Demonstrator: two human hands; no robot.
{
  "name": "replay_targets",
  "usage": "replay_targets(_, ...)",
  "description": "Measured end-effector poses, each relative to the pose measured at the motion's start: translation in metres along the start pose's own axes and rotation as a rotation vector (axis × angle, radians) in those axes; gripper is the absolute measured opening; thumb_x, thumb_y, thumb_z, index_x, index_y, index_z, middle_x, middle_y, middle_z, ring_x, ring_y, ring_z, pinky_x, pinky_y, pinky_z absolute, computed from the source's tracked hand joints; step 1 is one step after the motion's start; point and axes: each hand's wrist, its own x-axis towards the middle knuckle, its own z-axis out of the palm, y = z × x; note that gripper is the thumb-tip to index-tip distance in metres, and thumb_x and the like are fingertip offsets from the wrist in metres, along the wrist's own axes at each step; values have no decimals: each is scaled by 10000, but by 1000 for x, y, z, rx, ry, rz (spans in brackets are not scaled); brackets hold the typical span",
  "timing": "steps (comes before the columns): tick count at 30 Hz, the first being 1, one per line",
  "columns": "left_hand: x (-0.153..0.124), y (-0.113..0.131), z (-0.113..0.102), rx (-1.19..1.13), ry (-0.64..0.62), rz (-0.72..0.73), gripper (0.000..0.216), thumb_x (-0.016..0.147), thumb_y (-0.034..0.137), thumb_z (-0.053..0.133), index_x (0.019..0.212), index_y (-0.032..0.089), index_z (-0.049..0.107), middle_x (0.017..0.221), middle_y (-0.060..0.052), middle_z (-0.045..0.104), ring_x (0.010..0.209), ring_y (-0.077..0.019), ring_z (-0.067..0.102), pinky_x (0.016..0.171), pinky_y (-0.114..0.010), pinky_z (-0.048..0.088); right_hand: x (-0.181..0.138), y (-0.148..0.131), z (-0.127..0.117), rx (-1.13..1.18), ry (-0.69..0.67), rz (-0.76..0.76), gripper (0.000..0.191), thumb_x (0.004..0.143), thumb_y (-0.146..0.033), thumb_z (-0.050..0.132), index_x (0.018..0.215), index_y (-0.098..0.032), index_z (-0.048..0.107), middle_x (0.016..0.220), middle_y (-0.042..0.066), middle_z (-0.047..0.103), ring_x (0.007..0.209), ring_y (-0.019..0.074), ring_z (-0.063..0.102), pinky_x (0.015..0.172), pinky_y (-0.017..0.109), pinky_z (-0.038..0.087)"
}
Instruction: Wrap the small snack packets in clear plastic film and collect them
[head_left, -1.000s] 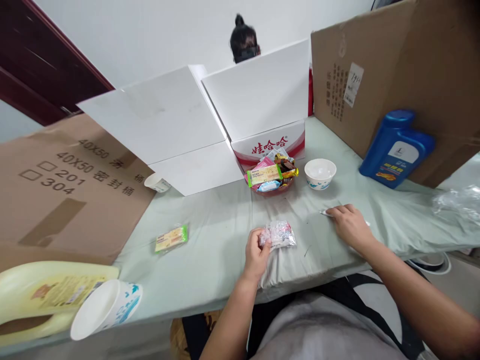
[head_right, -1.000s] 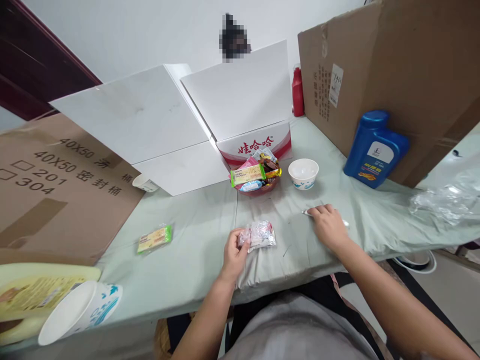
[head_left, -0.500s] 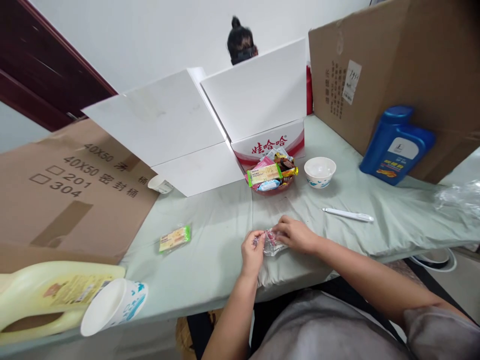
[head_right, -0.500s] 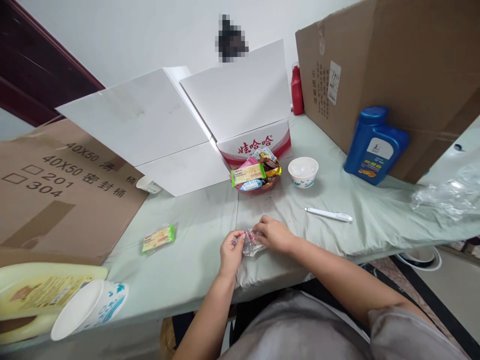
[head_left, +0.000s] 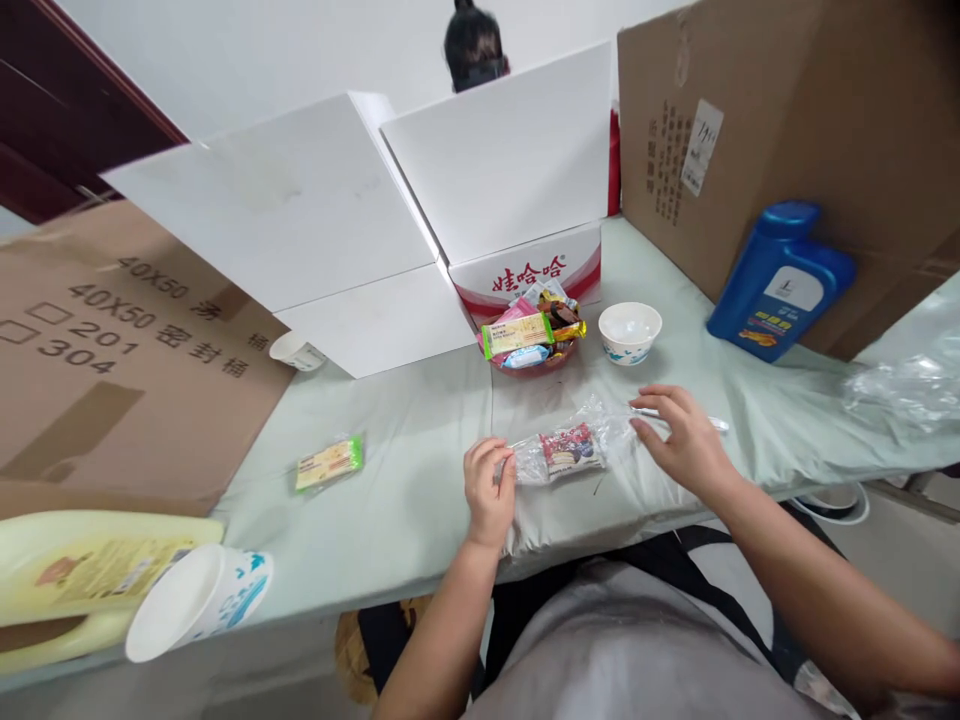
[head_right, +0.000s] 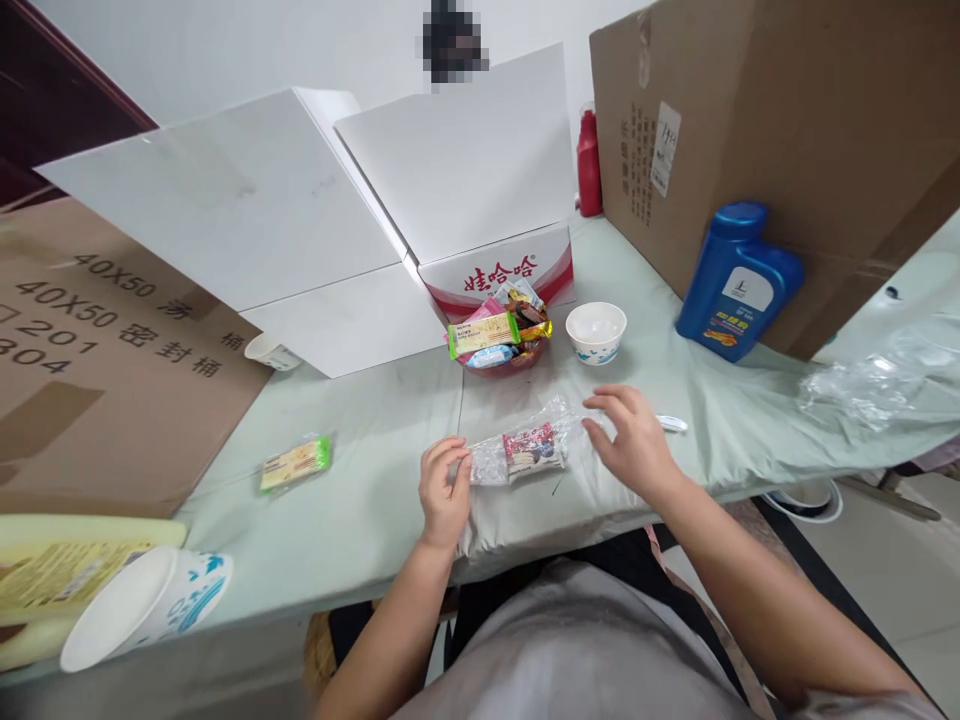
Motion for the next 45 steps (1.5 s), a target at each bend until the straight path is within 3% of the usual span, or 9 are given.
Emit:
replay_targets(5, -11, 35, -26, 244, -187, 444, 160, 840, 128, 618, 929, 256, 652, 1013, -9, 724, 1138, -232, 591, 1045, -451, 334, 3, -47, 8, -72, -376, -428, 652, 803, -415, 687, 1385, -218, 468, 1512, 131, 368, 1428, 346, 216, 1115, 580, 226)
replay_targets(8, -24, 47, -39, 261, -408, 503, 196, 865, 114, 570, 952, 265, 659, 960, 1, 732, 1118, -215, 615, 1080, -451, 295, -12, -62, 15, -105, -561, -568, 561, 765, -374, 727, 1280, -212, 575, 1486, 120, 420, 1424, 349, 231, 1136, 596, 151)
replay_targets(14, -36, 46, -59, 292, -700, 420, 137, 902, 155, 520, 929, 211, 642, 734, -16, 654, 780, -187, 631, 887, -404, 462, -49, -67, -1, -369, -838, -246, 177, 852, -321, 640, 867, -148, 674, 768, 110, 692, 735, 268, 666, 729, 402, 490)
replay_targets(20, -22, 68, -45, 237, -643, 332, 167, 934, 225, 486, 967, 200, 648, 788, -57, 659, 740, -197, 600, 707, -349, 489, -48, -68, -11, -424, -884, -117, 185, 927, -273, 532, 953, -152, 670, 867, 120, 693, 696, 240, 683, 558, 315, 437)
replay_targets(26, -13, 74, 10, 150, -664, 273, 367, 903, 98, 418, 1184, 236, 611, 1254, -104, 610, 1178, -278, 547, 963, -456, 484, -47, -71, 0, -338, -847, -150, 159, 881, -263, 604, 957, -140, 671, 957, 126, 669, 818, 258, 672, 645, 331, 488)
replay_targets(30, -5, 51, 26, 306, -660, 143, 510, 864, 367, 607, 1350, 249, 503, 1435, -138, 467, 1347, -389, 372, 1023, -581, 392, -43, -60, -15, -220, -880, -115, 245, 852, -294, 638, 1052, -153, 651, 1023, 120, 666, 901, 269, 667, 715, 341, 506)
replay_targets(36, 13, 17, 12, 305, -577, 45, 146, 872, 270, 572, 957, 210, 674, 965, -83, 688, 937, -252, 624, 849, -411, 500, -28, -23, -34, -290, -687, 95, 471, 894, -388, 551, 1311, -171, 526, 1183, 159, 644, 822, 252, 695, 680, 340, 500)
replay_targets(42, 35, 23, -14, 219, -249, -99, 158, 893, 245, 496, 904, 199, 647, 816, -41, 676, 719, -181, 626, 683, -301, 500, -14, -19, -36, -425, -789, 99, 294, 877, -356, 602, 1103, -178, 657, 943, 112, 723, 823, 275, 689, 658, 343, 475)
replay_targets(45, 25, 52, -18, -38, -595, -38, 195, 921, 275, 484, 1000, 225, 656, 830, -28, 682, 715, -161, 641, 657, -264, 517, -10, -23, -33, -498, -673, 43, 192, 861, -339, 632, 948, -178, 690, 900, 114, 719, 909, 298, 652, 762, 393, 460)
